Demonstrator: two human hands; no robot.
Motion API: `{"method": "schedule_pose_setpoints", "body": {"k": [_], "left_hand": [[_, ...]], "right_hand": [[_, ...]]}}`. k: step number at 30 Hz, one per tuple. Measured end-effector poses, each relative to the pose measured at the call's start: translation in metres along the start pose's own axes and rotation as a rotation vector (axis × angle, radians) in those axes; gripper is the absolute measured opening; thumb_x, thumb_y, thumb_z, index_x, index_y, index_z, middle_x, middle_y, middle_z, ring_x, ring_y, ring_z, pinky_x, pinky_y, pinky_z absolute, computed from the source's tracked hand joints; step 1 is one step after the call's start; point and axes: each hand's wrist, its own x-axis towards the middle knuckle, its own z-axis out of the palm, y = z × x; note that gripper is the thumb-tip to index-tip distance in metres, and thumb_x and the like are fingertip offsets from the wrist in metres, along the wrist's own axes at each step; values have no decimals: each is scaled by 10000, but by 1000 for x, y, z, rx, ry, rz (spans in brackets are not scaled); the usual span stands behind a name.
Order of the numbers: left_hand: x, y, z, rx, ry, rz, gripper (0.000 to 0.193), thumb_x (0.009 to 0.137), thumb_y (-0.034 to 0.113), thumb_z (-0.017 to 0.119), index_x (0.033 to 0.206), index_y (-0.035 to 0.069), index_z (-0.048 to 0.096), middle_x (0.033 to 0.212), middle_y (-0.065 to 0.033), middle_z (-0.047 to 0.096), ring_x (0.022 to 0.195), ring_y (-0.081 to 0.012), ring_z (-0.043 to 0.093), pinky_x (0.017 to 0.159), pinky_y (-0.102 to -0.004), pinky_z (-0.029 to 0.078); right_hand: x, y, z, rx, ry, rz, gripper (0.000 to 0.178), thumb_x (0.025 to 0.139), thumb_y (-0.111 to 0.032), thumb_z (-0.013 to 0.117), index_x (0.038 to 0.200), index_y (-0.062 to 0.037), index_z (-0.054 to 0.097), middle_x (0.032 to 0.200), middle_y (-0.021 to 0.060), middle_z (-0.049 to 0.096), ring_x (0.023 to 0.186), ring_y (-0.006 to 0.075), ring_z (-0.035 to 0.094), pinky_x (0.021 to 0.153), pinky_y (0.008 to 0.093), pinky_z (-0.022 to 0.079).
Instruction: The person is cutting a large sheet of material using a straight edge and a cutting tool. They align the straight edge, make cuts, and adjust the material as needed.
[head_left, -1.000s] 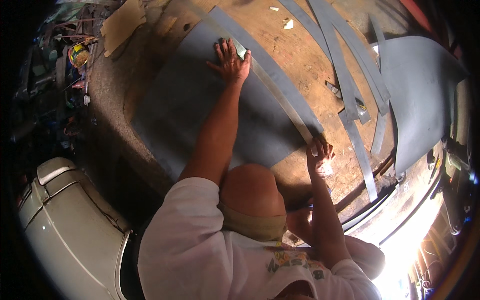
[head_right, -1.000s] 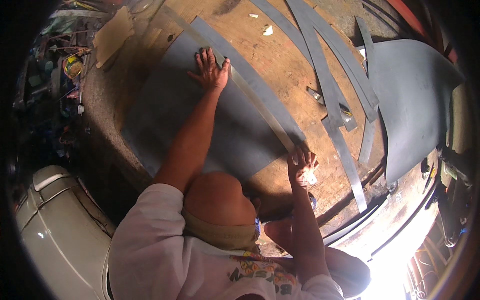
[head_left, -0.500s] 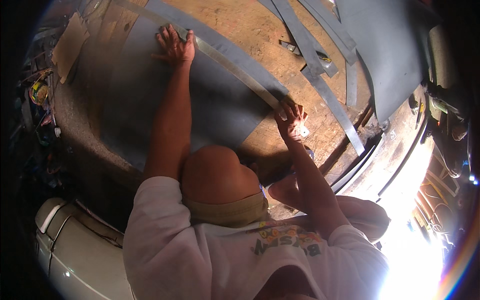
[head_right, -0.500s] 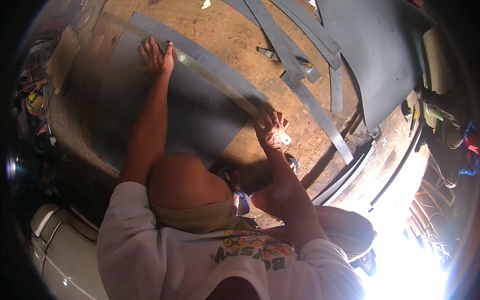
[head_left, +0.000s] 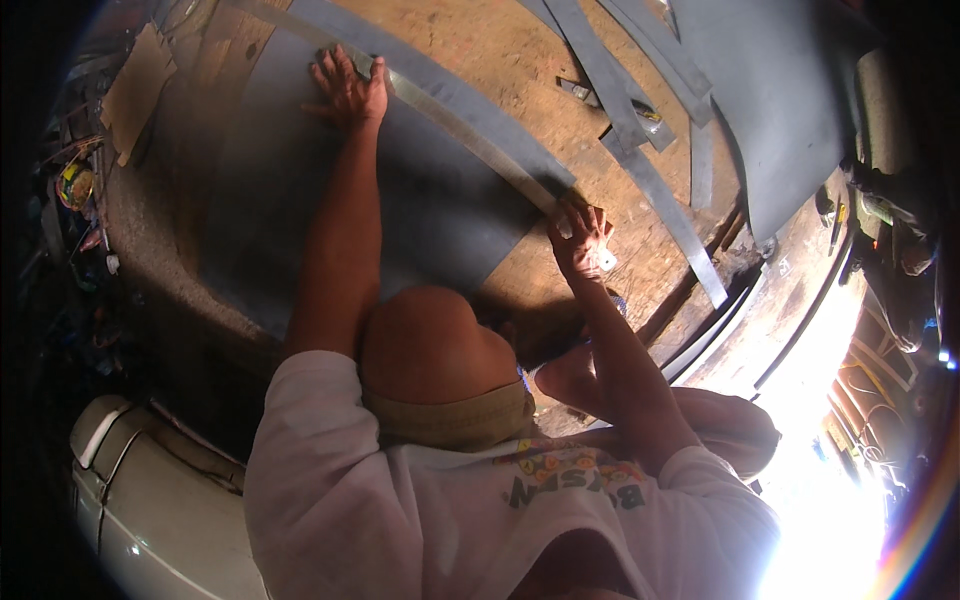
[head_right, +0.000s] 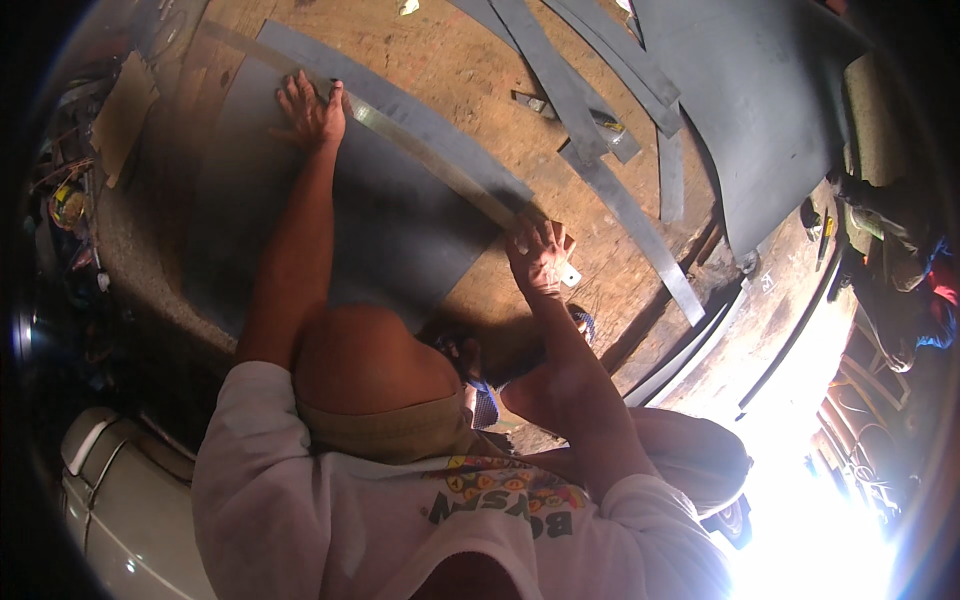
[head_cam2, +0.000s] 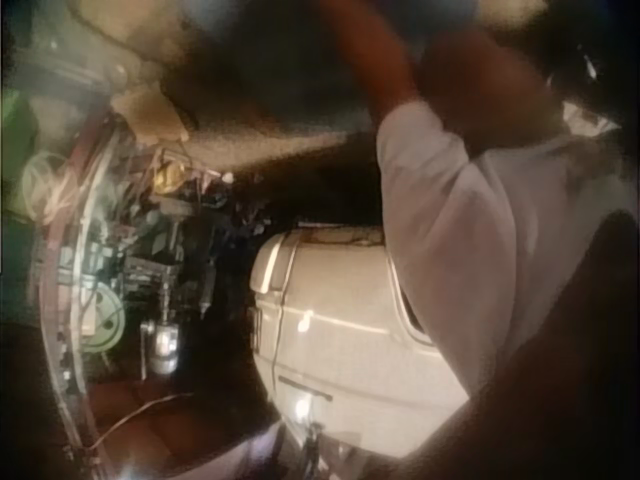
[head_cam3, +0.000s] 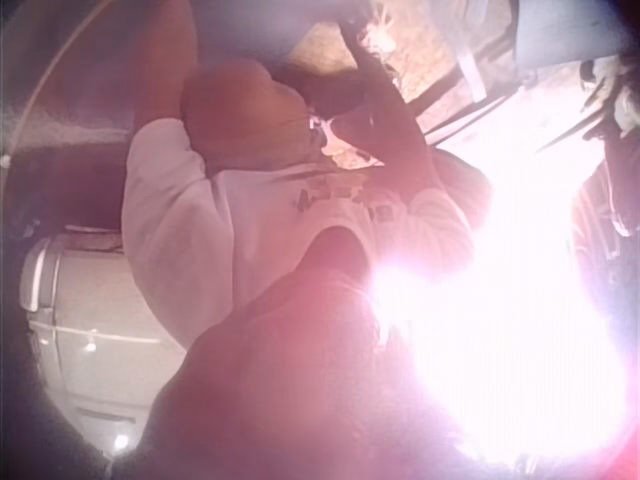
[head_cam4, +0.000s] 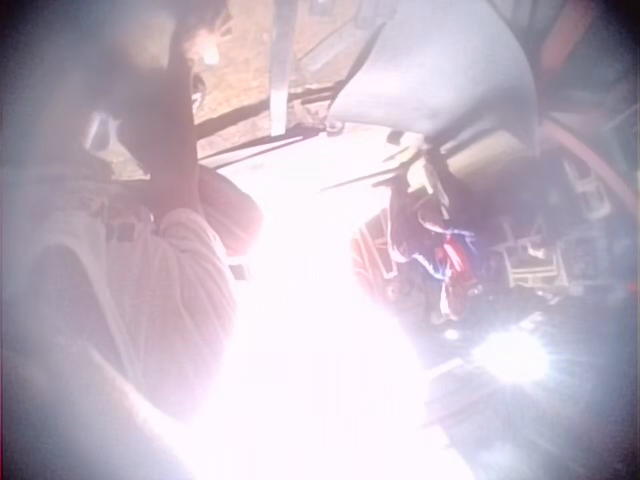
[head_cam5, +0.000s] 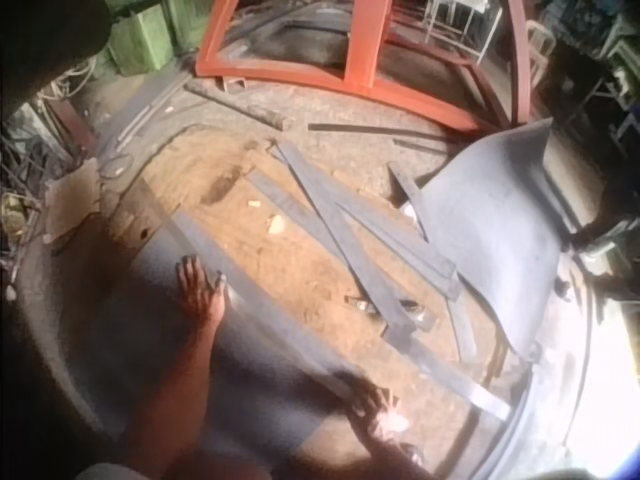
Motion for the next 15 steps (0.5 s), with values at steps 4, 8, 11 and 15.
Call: {"method": "schedule_pose_setpoints", "body": {"k": [4,8,11,15], "left_hand": [[3,-3,4,-15,44,-25,872,961,742,434,1638,232,228,1711,-15,194,1588,-271,127,1148,-806,96],[-3,-9,7,-107,108,-55,927,943,771,431,1638,194,222,1708,-45,205,1585,-286,146,1164,-777,100],[1,-12,9,-300,148,-25,961,942,767,436,1642,152,200,1712,-84,190,1589,-305,136,1200,-719,79],[3,-34,15,-520,180,46,978,949,763,419,1652,133,163,1717,-133,163,1592,-322,119,1226,-662,54]], "right_hand": [[9,-6,-8,-4,58,-31,402,826,-285,774,1214,-196,717,1202,30,664,1122,283,586,931,487,428],[78,-5,-28,-91,136,-93,370,873,-269,722,1238,-207,702,1146,41,641,1107,287,569,925,496,425],[135,22,-33,-198,43,-200,342,885,-289,693,1221,-229,699,1206,41,626,1157,293,549,933,519,418],[167,56,-39,-407,59,-307,321,900,-294,654,1212,-230,699,1250,47,622,1217,301,530,969,555,404]]}}
